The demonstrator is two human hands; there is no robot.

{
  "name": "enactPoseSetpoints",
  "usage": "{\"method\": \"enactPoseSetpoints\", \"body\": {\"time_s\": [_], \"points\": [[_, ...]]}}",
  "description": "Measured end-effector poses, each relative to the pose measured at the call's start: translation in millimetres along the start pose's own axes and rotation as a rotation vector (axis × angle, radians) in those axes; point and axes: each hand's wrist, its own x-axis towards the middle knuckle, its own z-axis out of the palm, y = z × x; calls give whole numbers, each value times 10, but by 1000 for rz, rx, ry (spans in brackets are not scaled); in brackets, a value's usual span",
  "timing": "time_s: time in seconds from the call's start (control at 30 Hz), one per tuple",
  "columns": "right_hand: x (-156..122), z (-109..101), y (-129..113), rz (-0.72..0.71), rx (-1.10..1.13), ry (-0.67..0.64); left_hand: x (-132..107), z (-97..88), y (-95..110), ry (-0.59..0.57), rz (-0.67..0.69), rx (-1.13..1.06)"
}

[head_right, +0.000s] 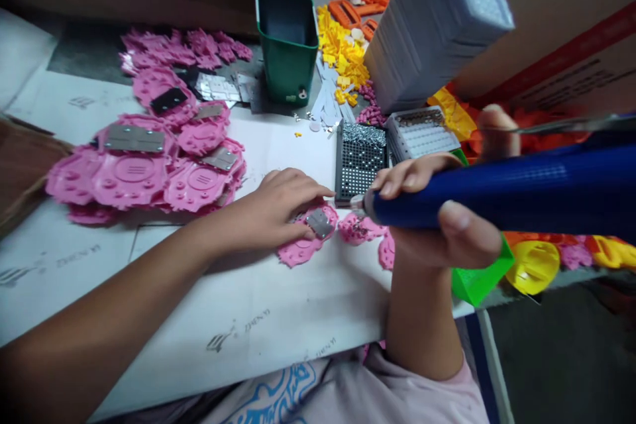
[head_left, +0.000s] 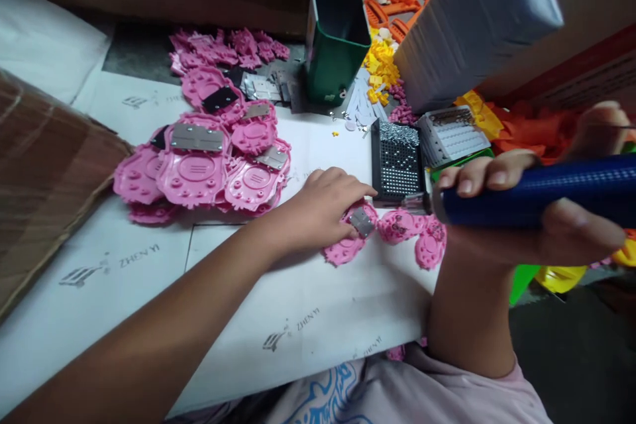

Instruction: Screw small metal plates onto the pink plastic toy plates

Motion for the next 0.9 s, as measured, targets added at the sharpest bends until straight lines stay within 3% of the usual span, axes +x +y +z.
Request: {"method": "enactPoseSetpoints", "body": {"time_s": [0.1, 0.27, 0.53, 0.77, 0.9], "points": [[115, -161, -57, -101, -80, 209, -29, -50, -29, -42, -15, -60], [215, -304, 61, -29, -171, 388, -52, -29, -32, -40, 52, -5], [218, -318, 137, 78, -156, 377, -48, 50, 16, 1, 36, 122], [233, -316, 154, 50, -151, 389, -48, 60, 15, 20, 50, 115], [214, -335, 140, 85, -135, 326, -48, 70, 5, 32, 64, 116]]}}
